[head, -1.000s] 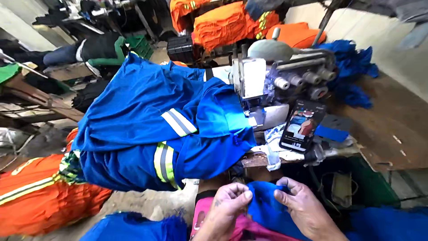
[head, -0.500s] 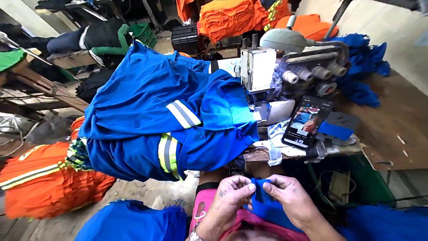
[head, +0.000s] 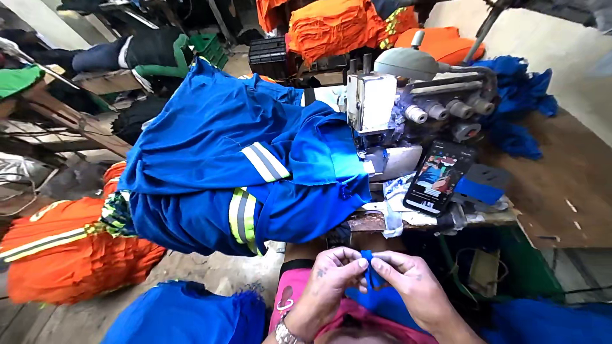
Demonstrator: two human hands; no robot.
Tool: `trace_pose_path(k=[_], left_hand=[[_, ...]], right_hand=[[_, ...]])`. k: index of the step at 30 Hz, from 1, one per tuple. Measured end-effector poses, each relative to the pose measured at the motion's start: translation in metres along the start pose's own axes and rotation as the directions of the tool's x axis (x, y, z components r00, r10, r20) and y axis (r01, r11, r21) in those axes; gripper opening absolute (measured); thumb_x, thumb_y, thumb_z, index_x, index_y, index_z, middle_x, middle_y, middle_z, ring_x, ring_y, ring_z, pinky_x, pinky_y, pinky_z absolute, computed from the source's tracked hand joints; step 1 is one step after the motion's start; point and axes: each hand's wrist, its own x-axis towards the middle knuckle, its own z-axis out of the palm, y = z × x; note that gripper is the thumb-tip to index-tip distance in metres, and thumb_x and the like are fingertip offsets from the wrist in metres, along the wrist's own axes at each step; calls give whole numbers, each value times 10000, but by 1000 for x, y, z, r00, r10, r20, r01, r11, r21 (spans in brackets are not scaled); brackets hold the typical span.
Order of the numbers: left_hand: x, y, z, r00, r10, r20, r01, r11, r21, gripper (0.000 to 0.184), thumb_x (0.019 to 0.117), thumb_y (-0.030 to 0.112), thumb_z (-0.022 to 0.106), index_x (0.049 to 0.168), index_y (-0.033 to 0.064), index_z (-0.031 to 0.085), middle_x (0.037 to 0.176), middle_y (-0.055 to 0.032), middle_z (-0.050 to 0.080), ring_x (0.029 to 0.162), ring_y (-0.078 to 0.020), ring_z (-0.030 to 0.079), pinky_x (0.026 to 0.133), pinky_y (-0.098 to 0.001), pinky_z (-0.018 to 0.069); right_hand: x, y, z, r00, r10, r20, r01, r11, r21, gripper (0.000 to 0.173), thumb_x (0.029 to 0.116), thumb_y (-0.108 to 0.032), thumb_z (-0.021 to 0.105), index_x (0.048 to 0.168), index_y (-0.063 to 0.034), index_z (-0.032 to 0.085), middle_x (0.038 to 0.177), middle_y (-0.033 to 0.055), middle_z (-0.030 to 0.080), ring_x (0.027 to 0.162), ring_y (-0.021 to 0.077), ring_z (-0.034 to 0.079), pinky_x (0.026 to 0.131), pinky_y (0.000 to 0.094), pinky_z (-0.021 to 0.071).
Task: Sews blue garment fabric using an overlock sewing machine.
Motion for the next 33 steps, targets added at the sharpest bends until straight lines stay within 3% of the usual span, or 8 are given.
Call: trace_pose_path(k=[17,20,23,25,26,27,29,33], left_hand=[[3,6,5,1000,20,3,-20,1000,6,71,947,7,658,986,-44,689,816,-116,720,681,-175,714,662,-331,630],[3,3,6,999,37,37,-38,999,39,139,997,44,608,1035,-56,697,861,-125,732,734,-186,724,715,-352,632],[3,2,7,984,165,73,-176,968,178,199,1037,71,554,1067,-65,697,916,-122,734,781,-189,731,746,-363,641],[7,7,3,908,395,136,-413,800,434,203,1034,85,562,1057,-35,724,970,-82,724,814,-135,717,749,-301,636],[11,12,-1,854,478,203,-506,677,534,204,1028,107,579,1070,-7,743,1020,-66,730,890,-115,708,809,-286,618],[16,17,-5,821,494,287,-558,590,583,218,1028,140,593,1110,10,747,1086,-62,730,987,-116,699,884,-294,601],[26,23,-8,812,408,418,-584,582,565,262,1020,193,623,1164,2,731,1158,-74,717,1082,-124,680,953,-309,581],[34,23,2,797,422,432,-602,605,520,155,1001,101,633,1003,-13,737,988,-60,728,923,-81,694,845,-257,594]], right_hand=[[-1,1,4,985,-143,-92,128,980,-149,231,1006,-197,614,1040,-50,789,952,64,750,787,143,719,692,264,623],[-2,3,8,973,-208,-101,177,952,-250,285,987,-316,673,1116,-88,786,1007,31,724,855,119,712,724,248,630],[-1,9,12,932,-324,-159,246,892,-378,284,940,-358,725,1080,-122,799,975,-4,703,842,70,692,712,206,616],[0,6,10,898,-406,-169,304,851,-429,206,945,-292,710,1016,-124,806,952,-15,718,873,50,685,749,189,597],[0,2,9,887,-431,-166,324,836,-442,194,949,-282,702,1001,-127,806,949,-20,719,884,45,684,755,184,595],[-1,-2,7,880,-448,-160,340,828,-446,187,950,-276,698,995,-129,805,950,-22,721,890,44,685,757,185,597],[-2,-7,5,870,-469,-150,365,818,-444,176,949,-263,694,979,-129,804,950,-22,730,894,51,691,763,199,600],[-5,-10,2,900,-401,-171,317,871,-376,255,920,-340,759,1006,-101,784,959,-17,752,863,58,715,752,220,620]])
